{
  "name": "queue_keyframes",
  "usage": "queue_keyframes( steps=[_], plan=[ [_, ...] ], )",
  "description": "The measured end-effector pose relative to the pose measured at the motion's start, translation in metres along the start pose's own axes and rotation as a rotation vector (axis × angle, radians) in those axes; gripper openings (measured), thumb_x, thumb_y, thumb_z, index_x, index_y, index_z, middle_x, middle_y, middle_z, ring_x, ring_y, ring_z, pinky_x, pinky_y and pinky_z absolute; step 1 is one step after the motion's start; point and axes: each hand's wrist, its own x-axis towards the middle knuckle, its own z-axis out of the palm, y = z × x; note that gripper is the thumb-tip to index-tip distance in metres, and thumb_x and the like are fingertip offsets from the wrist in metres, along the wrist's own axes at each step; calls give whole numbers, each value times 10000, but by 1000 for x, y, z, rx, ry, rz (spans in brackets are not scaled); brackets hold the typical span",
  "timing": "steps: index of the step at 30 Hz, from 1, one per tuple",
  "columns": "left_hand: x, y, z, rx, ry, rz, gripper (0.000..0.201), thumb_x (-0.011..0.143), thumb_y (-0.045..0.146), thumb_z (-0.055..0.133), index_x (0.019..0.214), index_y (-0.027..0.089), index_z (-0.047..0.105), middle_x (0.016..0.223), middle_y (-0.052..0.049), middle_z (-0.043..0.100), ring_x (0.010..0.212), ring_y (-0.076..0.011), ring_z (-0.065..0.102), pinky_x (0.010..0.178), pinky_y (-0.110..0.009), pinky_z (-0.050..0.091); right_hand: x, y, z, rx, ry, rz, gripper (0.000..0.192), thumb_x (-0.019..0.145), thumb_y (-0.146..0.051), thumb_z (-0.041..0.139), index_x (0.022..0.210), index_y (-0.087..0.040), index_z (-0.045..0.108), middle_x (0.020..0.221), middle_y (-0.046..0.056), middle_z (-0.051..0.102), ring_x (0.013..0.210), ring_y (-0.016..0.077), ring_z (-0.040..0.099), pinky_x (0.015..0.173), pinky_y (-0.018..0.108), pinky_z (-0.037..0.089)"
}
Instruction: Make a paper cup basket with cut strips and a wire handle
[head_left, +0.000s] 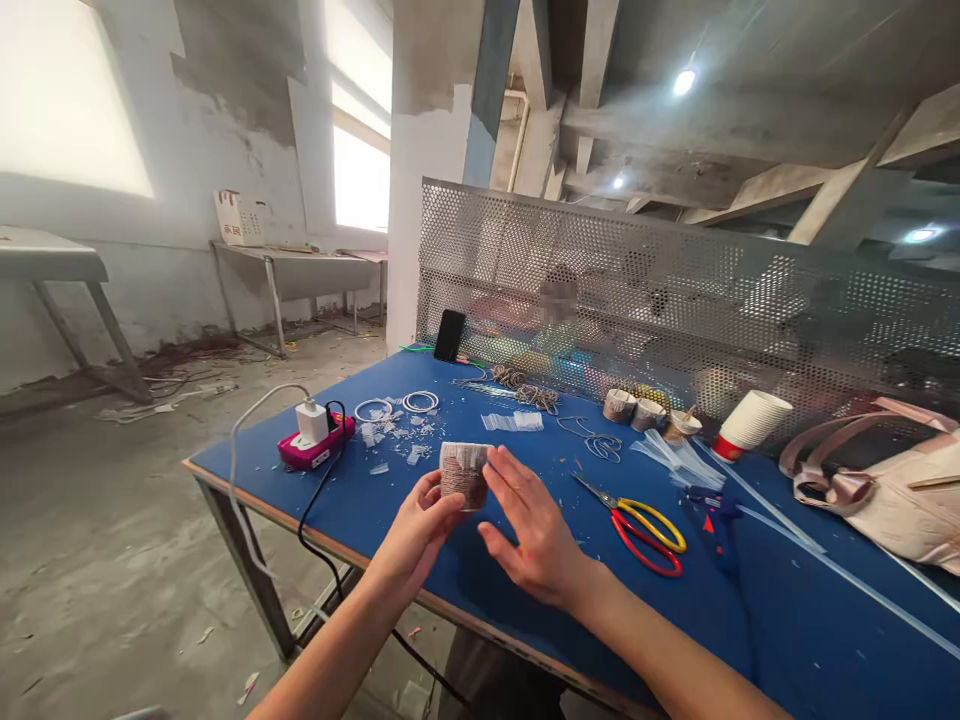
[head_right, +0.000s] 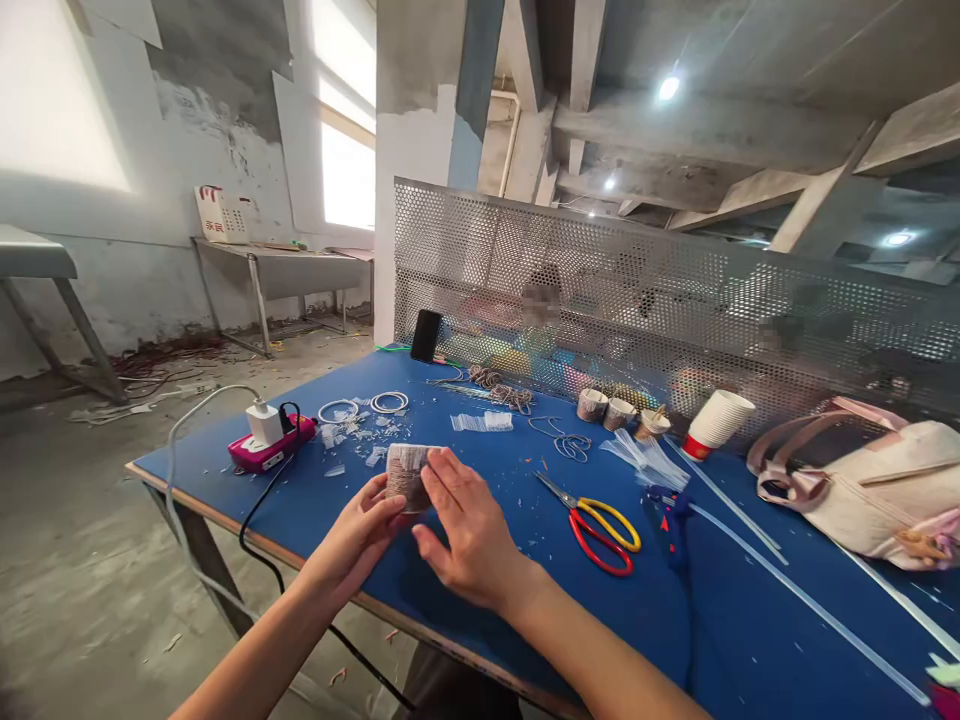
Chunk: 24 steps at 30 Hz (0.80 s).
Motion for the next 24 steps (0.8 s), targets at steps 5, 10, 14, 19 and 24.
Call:
queue_keyframes(
  steps=[5,10,14,19,24],
  plan=[
    [-10,-2,-2,-11,-25,-41,371,596,191,771,939,192,630,915,-18,702,809,-142,644,763,-232,491,-8,-19,-4,85,-70,-156,228,865,-202,468,1030,-152,618,1044,119,701,1073,220,611,993,417,450],
    [-18,-5,-2,-6,-89,-92,368,603,202,769,949,192,644,937,-39,699,862,-174,642,786,-264,497,-16,-29,-22,90,37,-16,207,856,-148,465,1016,-162,595,902,91,721,899,182,664,915,391,491],
    [-27,-8,5,7,-155,-172,379,612,210,757,977,192,655,983,-62,695,876,-204,641,763,-282,501,-15,-36,-26,-45,-49,9,437,883,-317,488,1253,-84,500,1278,206,564,1287,308,423,989,484,433],
    [-32,-12,9,-12,-128,-221,372,591,215,757,947,189,652,925,-52,688,820,-190,628,774,-310,504,-31,-50,-27,238,45,42,177,879,-194,439,897,-209,614,765,51,730,765,174,687,842,360,531],
    [-31,-18,12,80,-150,-178,463,572,277,773,1004,199,628,1004,-84,678,942,-260,621,824,-367,492,-35,-53,-36,279,269,381,224,851,-86,444,901,-234,605,779,45,706,737,180,669,714,349,546]
  ],
)
